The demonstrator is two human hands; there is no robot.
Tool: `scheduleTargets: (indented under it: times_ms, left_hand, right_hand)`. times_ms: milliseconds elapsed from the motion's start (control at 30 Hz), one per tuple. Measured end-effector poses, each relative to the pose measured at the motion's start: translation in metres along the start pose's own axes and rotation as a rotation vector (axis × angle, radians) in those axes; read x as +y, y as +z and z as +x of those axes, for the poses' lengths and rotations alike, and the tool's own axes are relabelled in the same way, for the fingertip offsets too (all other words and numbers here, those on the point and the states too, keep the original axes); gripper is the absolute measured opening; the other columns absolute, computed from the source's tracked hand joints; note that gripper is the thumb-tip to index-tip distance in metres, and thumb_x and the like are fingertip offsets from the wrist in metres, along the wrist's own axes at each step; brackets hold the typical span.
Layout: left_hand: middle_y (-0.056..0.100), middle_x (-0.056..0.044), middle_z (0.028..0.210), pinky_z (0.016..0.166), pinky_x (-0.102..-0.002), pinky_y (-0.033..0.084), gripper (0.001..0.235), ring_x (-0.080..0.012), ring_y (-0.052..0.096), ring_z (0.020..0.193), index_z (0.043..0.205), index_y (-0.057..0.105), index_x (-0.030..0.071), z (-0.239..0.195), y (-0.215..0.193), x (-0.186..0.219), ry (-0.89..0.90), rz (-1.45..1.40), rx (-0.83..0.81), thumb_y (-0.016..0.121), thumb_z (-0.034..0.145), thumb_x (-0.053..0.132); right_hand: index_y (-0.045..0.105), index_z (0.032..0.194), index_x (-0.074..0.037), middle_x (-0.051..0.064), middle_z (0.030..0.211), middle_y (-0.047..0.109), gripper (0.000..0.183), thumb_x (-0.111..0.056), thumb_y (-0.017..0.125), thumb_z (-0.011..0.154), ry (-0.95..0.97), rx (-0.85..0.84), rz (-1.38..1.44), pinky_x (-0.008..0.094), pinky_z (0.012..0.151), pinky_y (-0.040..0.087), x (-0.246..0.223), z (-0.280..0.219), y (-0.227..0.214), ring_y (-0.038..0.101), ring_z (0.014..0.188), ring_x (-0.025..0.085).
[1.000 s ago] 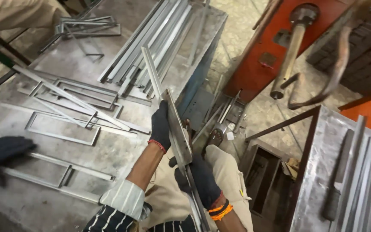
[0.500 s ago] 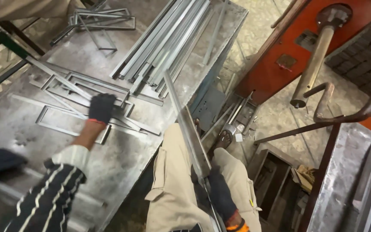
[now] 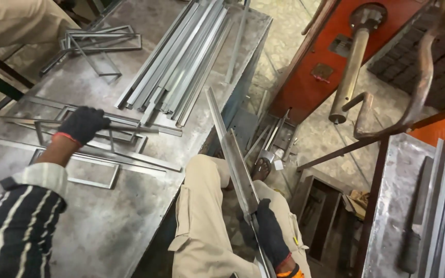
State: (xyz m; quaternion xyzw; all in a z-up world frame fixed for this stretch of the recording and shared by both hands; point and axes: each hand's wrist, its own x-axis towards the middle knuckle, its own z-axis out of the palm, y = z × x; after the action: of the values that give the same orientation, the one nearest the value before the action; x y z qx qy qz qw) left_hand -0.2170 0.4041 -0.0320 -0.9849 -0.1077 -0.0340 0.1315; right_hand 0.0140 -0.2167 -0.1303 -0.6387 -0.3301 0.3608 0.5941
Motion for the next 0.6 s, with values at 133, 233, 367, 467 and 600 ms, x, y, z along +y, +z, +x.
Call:
scheduleTargets:
  times_ms: [133,233,367,467,600]
  left_hand:
    - [0.067,-0.014,0.099,0.079,-0.049,0.057,0.024,-0.0366,0.069,0.088,0.11,0.065,0.017,0.009,-0.053,-0.027,-0.121,-0.076,0.0,0.057,0.089,0.007]
    - [0.066,-0.019,0.094,0.072,-0.051,0.055,0.038,-0.0396,0.067,0.08,0.131,0.048,0.011,0.033,-0.114,-0.025,-0.205,-0.218,0.09,0.056,0.093,0.006]
    - [0.065,-0.026,0.086,0.063,-0.055,0.053,0.066,-0.0435,0.064,0.069,0.159,0.026,0.002,0.088,-0.217,0.03,-0.307,-0.418,0.204,0.054,0.1,0.005]
    - [0.063,-0.02,0.085,0.057,-0.047,0.053,0.076,-0.0331,0.062,0.063,0.169,0.017,0.005,0.124,-0.238,0.087,-0.326,-0.832,0.337,0.052,0.102,0.006]
    - [0.065,-0.011,0.086,0.045,-0.033,0.046,0.076,-0.0155,0.055,0.055,0.17,0.029,0.01,0.189,-0.172,0.132,-0.49,-1.623,0.648,0.055,0.099,0.002]
  right_hand:
    - [0.058,0.126,0.003,0.013,0.094,0.055,0.063,-0.052,0.03,0.112,-0.135,0.036,-0.144,0.038,0.072,0.04,-0.012,0.006,0.005,0.049,0.081,0.026]
    - [0.057,0.129,0.003,0.015,0.099,0.056,0.061,-0.049,0.03,0.114,-0.227,0.081,-0.258,0.039,0.076,0.042,-0.017,0.01,0.006,0.051,0.087,0.028]
    - [0.056,0.132,0.004,0.017,0.106,0.058,0.059,-0.046,0.029,0.116,-0.342,0.149,-0.416,0.041,0.082,0.045,-0.02,0.014,0.006,0.054,0.094,0.031]
    - [0.055,0.135,0.004,0.019,0.111,0.06,0.057,-0.043,0.029,0.117,-0.424,0.197,-0.534,0.042,0.086,0.047,-0.018,0.015,0.007,0.056,0.099,0.033]
    - [0.054,0.138,0.005,0.022,0.117,0.062,0.055,-0.04,0.029,0.119,-0.52,0.265,-0.702,0.044,0.092,0.05,-0.007,0.008,0.007,0.059,0.106,0.036]
